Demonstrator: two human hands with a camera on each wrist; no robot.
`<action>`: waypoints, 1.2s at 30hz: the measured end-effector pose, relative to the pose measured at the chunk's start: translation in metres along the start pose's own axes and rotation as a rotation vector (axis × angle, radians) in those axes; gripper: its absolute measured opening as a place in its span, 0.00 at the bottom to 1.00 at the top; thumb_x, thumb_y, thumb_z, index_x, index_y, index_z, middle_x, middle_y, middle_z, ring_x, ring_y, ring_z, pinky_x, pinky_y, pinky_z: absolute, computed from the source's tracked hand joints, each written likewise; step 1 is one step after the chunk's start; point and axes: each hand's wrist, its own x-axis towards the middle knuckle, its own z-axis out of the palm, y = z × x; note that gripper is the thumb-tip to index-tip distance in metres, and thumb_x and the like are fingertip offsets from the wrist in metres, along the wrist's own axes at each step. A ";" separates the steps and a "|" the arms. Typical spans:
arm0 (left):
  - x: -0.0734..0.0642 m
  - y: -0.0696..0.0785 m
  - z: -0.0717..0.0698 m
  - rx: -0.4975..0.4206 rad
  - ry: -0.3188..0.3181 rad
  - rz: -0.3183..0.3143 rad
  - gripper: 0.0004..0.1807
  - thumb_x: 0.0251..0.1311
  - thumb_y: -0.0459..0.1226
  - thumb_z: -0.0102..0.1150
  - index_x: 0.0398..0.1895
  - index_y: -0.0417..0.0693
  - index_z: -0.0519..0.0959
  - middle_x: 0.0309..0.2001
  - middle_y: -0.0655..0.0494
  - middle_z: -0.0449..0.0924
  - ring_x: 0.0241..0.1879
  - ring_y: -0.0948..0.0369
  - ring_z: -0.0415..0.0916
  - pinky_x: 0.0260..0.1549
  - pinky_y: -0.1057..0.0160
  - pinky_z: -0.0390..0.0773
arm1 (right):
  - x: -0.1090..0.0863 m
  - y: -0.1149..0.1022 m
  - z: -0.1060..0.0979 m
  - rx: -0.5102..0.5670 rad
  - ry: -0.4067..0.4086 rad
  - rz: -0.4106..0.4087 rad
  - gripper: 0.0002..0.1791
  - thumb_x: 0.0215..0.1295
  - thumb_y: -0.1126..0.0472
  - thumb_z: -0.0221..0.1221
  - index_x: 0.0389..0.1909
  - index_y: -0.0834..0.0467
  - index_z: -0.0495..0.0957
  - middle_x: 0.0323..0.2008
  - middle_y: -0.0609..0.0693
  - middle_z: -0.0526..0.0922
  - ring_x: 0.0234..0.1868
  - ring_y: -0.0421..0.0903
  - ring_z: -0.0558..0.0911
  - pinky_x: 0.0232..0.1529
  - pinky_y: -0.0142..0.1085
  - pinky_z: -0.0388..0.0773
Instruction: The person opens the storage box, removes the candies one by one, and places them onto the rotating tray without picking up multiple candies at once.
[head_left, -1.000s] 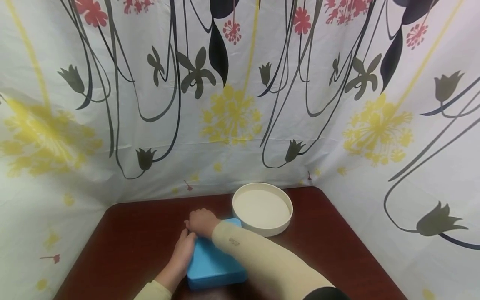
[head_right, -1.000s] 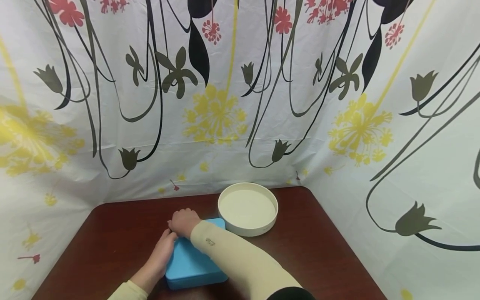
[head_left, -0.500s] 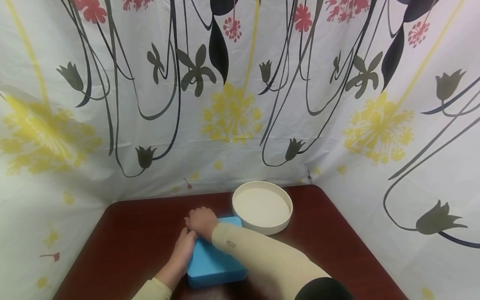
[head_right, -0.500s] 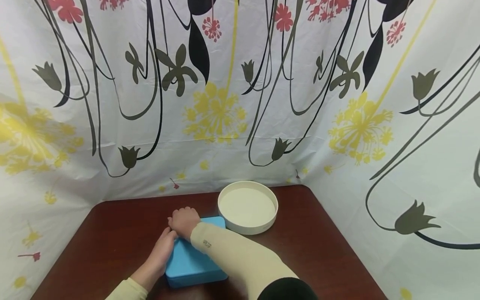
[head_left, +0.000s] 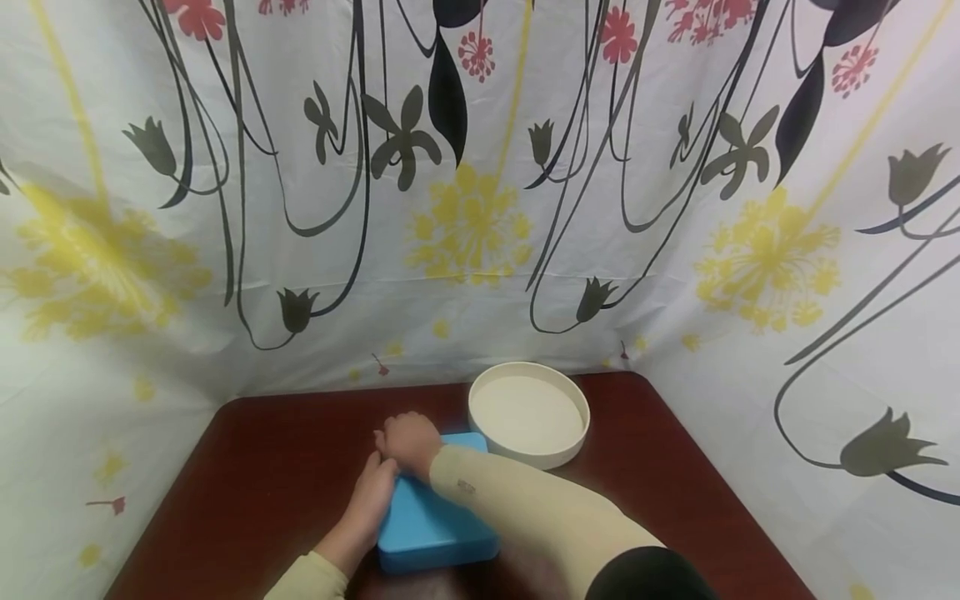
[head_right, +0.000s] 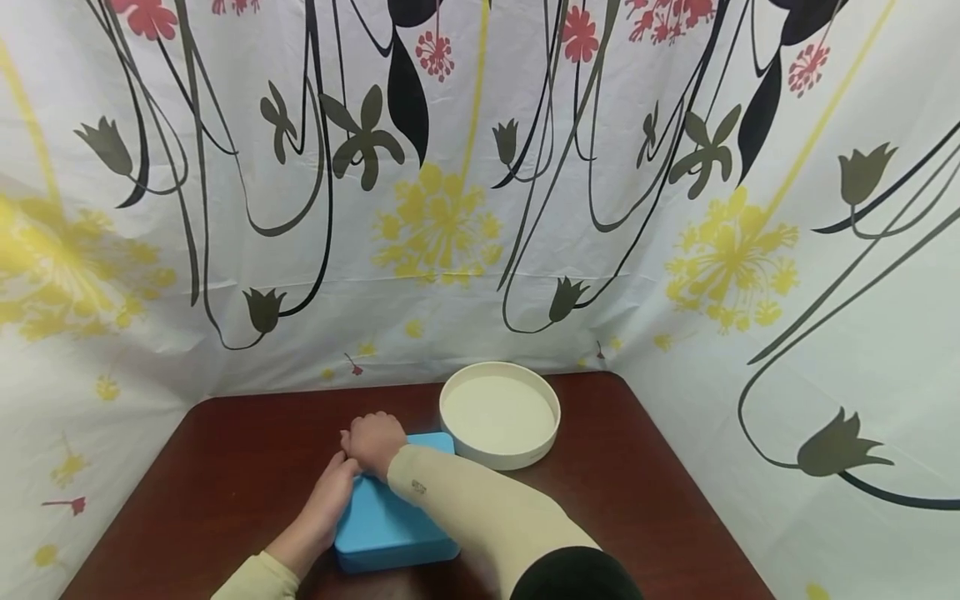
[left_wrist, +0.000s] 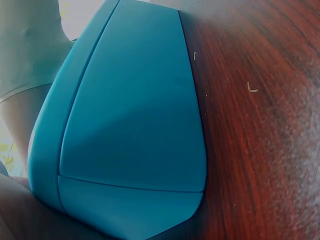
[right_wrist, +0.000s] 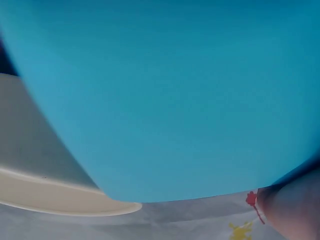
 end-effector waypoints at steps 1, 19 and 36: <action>0.000 0.000 0.000 -0.003 -0.001 0.002 0.47 0.74 0.38 0.43 0.88 0.30 0.36 0.87 0.28 0.38 0.80 0.38 0.49 0.81 0.32 0.47 | 0.001 0.000 0.001 0.000 0.006 0.001 0.22 0.87 0.43 0.51 0.42 0.52 0.86 0.36 0.48 0.87 0.40 0.46 0.86 0.47 0.40 0.86; 0.001 -0.001 -0.003 -0.007 -0.004 -0.016 0.47 0.75 0.39 0.44 0.89 0.31 0.35 0.88 0.28 0.35 0.84 0.36 0.43 0.82 0.29 0.42 | 0.000 0.005 0.002 0.081 0.030 -0.035 0.26 0.89 0.42 0.48 0.39 0.54 0.85 0.31 0.48 0.85 0.33 0.46 0.85 0.39 0.41 0.86; 0.006 0.000 -0.006 0.004 -0.023 -0.028 0.48 0.74 0.38 0.44 0.88 0.30 0.34 0.88 0.28 0.34 0.85 0.35 0.41 0.82 0.29 0.39 | -0.001 0.005 -0.008 0.171 -0.090 0.040 0.25 0.84 0.42 0.51 0.30 0.51 0.84 0.27 0.46 0.83 0.28 0.45 0.81 0.35 0.42 0.83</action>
